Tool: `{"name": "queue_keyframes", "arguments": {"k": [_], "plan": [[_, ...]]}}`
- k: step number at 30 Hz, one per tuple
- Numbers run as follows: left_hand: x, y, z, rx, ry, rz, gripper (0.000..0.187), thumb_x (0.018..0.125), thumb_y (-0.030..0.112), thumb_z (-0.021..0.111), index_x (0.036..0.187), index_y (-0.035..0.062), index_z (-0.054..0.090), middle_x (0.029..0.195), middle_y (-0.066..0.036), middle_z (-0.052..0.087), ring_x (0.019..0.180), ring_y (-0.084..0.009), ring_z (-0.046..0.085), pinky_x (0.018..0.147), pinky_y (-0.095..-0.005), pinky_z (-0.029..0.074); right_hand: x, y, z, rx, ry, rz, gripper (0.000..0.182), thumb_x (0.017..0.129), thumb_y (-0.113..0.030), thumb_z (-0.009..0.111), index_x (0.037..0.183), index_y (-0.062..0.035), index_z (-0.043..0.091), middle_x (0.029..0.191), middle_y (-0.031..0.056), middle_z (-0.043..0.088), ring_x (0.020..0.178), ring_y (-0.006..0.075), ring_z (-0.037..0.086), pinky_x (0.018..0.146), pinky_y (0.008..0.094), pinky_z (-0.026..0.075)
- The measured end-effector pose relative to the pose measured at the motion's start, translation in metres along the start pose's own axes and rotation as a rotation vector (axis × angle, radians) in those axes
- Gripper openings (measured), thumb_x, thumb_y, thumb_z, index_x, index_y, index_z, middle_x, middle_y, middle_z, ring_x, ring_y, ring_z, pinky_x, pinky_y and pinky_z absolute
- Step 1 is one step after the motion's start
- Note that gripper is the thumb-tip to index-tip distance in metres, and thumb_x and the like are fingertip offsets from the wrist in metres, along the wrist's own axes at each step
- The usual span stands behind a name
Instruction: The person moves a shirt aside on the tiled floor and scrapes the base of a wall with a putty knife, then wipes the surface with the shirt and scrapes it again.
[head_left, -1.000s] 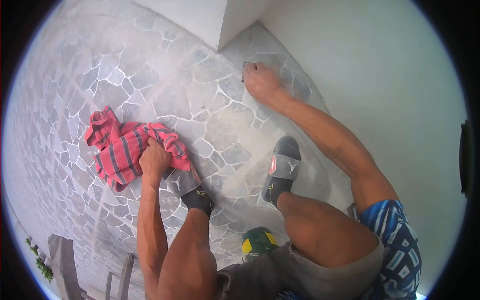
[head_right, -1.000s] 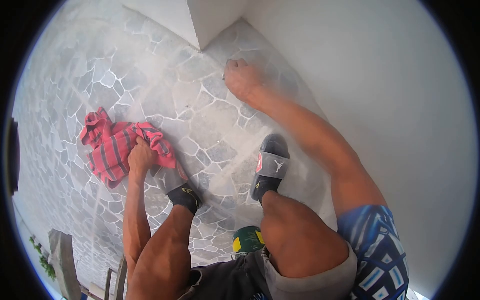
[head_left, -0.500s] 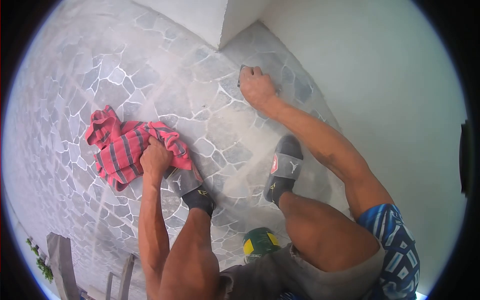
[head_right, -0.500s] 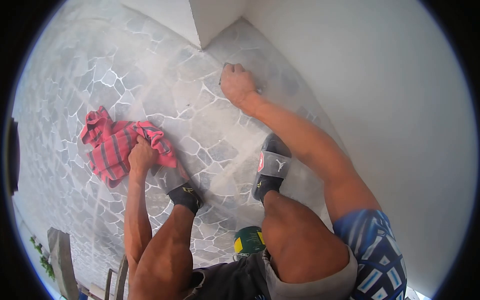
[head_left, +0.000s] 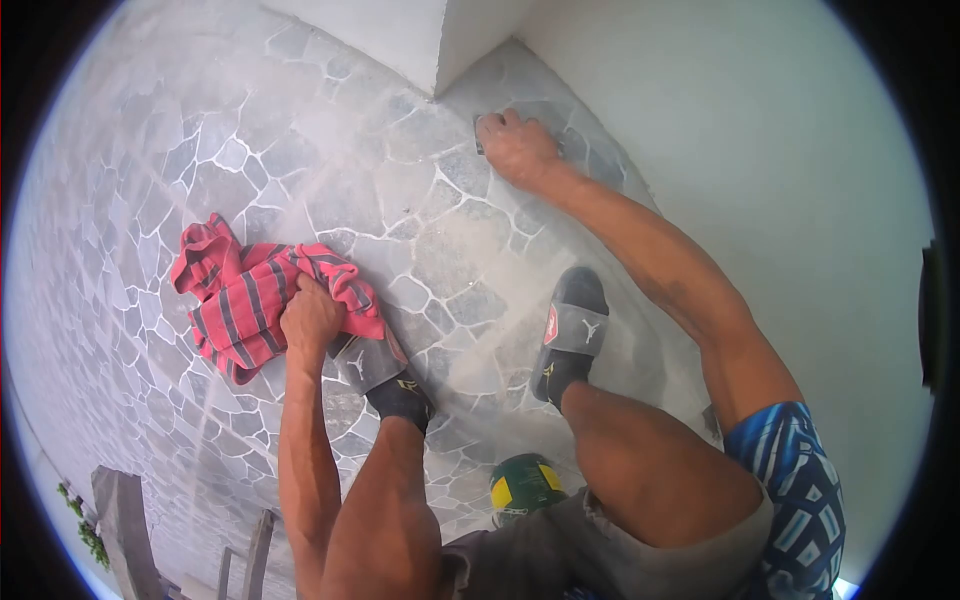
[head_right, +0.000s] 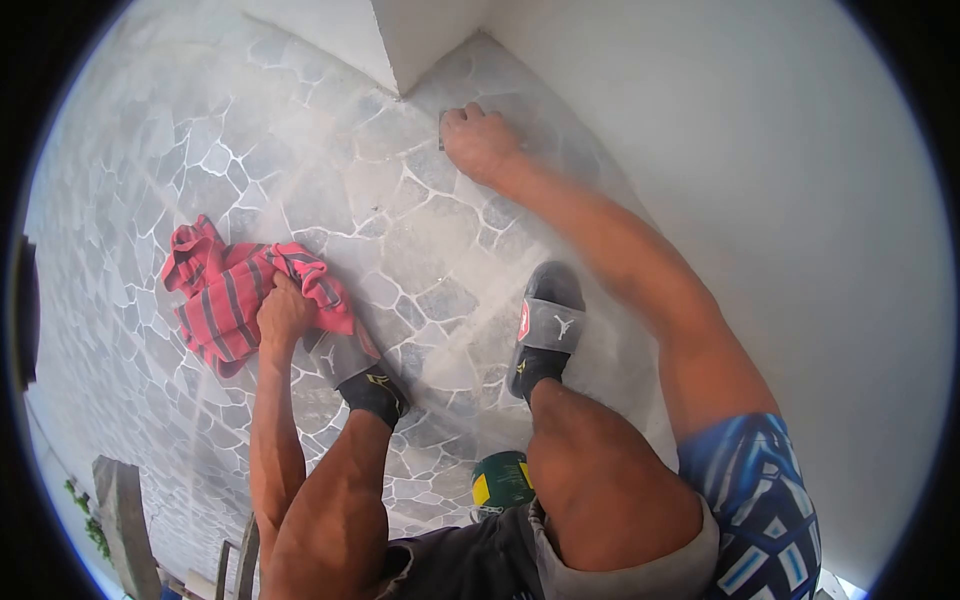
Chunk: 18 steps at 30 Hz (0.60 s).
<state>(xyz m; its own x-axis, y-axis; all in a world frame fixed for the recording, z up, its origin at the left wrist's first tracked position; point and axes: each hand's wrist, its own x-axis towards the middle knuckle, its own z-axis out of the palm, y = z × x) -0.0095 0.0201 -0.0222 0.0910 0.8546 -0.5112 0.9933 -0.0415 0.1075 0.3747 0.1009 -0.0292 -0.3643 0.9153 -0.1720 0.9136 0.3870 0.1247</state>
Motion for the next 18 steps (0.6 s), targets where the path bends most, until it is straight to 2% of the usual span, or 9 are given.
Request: {"name": "queue_keyframes", "arguments": {"k": [2, 8, 14, 18], "plan": [[0.002, 0.001, -0.001, 0.001, 0.017, -0.004, 0.042, 0.081, 0.029, 0.061, 0.099, -0.0043, 0.043, 0.084, -0.029, 0.067, 0.08, -0.0446, 0.069, 0.07, -0.05, 0.056, -0.003, -0.003, -0.001, -0.012, -0.051, -0.024, 0.018, 0.081, -0.007, 0.058, 0.098, -0.002, 0.059, 0.098, 0.0099, 0.059, 0.096, 0.0261, 0.06, 0.064, 0.0406, 0.053], [0.001, 0.0, 0.001, -0.003, 0.022, 0.002, 0.041, 0.081, 0.029, 0.061, 0.097, -0.0038, 0.042, 0.081, -0.028, 0.067, 0.077, -0.0446, 0.069, 0.068, -0.0505, 0.056, 0.023, 0.016, 0.0, 0.033, 0.12, -0.089, 0.01, 0.08, -0.005, 0.057, 0.09, -0.0027, 0.058, 0.091, 0.0104, 0.058, 0.089, 0.0272, 0.06, 0.062, 0.041, 0.052], [-0.001, -0.002, 0.002, -0.01, 0.052, 0.028, 0.042, 0.082, 0.031, 0.061, 0.097, -0.0039, 0.043, 0.08, -0.028, 0.067, 0.076, -0.0436, 0.069, 0.066, -0.0501, 0.056, 0.001, 0.008, 0.012, 0.125, 0.03, -0.035, 0.012, 0.08, -0.004, 0.057, 0.092, -0.0023, 0.055, 0.092, 0.0109, 0.059, 0.087, 0.0285, 0.06, 0.062, 0.0424, 0.051], [0.0, 0.0, 0.002, 0.003, 0.057, 0.021, 0.042, 0.082, 0.031, 0.061, 0.097, -0.004, 0.043, 0.079, -0.027, 0.067, 0.075, -0.0434, 0.069, 0.065, -0.0495, 0.057, 0.02, 0.014, -0.013, 0.04, 0.013, -0.134, 0.016, 0.082, -0.004, 0.056, 0.098, -0.0024, 0.055, 0.096, 0.0106, 0.059, 0.09, 0.0274, 0.06, 0.062, 0.0404, 0.051]]}}
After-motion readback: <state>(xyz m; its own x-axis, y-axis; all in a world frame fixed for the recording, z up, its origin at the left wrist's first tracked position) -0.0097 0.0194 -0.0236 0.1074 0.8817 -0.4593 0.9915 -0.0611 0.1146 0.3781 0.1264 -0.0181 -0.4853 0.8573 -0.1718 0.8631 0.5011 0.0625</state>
